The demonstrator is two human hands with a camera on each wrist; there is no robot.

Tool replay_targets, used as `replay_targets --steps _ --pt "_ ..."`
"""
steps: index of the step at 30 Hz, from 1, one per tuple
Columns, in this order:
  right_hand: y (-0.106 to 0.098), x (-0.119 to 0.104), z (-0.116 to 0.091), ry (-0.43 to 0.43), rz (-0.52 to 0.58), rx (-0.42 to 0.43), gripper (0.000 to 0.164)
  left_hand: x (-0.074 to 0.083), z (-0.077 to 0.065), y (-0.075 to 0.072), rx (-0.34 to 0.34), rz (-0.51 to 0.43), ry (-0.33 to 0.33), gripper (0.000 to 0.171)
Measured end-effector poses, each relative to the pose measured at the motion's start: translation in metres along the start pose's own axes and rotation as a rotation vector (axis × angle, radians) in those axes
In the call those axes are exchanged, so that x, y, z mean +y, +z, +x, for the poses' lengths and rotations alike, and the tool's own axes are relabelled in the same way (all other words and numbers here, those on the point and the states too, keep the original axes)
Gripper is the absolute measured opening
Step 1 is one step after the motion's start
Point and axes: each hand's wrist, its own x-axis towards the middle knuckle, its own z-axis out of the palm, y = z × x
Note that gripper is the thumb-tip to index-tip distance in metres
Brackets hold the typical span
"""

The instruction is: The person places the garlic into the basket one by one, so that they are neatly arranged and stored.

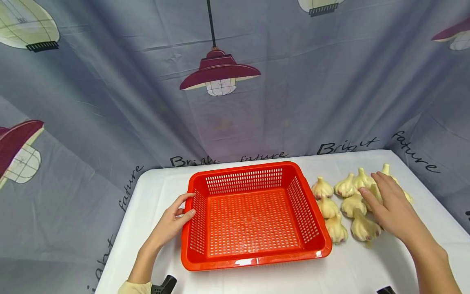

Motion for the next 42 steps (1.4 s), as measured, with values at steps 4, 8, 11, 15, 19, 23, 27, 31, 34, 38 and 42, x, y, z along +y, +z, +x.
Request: replay_targets --steps 4,8,11,15,19,23,27,31,34,38,42 --pt "-0.003 0.011 -0.008 0.018 0.011 0.017 0.064 -0.001 0.0 0.001 -0.009 0.012 0.007 0.053" --pt "-0.004 0.023 -0.016 0.061 0.028 0.02 0.064 -0.002 0.0 0.001 -0.018 0.064 0.036 0.047" --pt "-0.005 0.03 -0.023 0.115 0.018 0.021 0.064 -0.002 0.0 0.001 -0.011 0.098 0.048 0.041" --pt "-0.007 0.04 -0.032 0.169 0.008 0.047 0.063 -0.002 0.001 0.0 -0.006 0.113 0.05 0.038" --pt "-0.009 0.05 -0.039 0.226 -0.015 0.053 0.064 -0.002 0.001 0.0 -0.012 0.118 0.061 0.038" --pt "-0.007 0.061 -0.045 0.261 -0.028 0.032 0.069 -0.002 0.002 0.0 -0.022 0.107 0.069 0.039" --pt "-0.003 0.069 -0.049 0.279 -0.025 0.011 0.073 -0.002 0.003 0.0 -0.038 0.09 0.074 0.04" --pt "-0.001 0.076 -0.053 0.33 -0.039 -0.037 0.078 -0.003 0.003 0.001 -0.054 0.088 0.082 0.041" --pt "-0.002 0.079 -0.054 0.388 -0.052 -0.088 0.082 -0.003 0.004 0.002 -0.059 0.096 0.085 0.04" --pt "-0.005 0.082 -0.054 0.443 -0.04 -0.137 0.085 -0.003 0.004 0.002 -0.063 0.096 0.085 0.04" --pt "-0.007 0.083 -0.051 0.5 -0.007 -0.188 0.088 -0.002 0.004 0.002 -0.061 0.094 0.084 0.04"
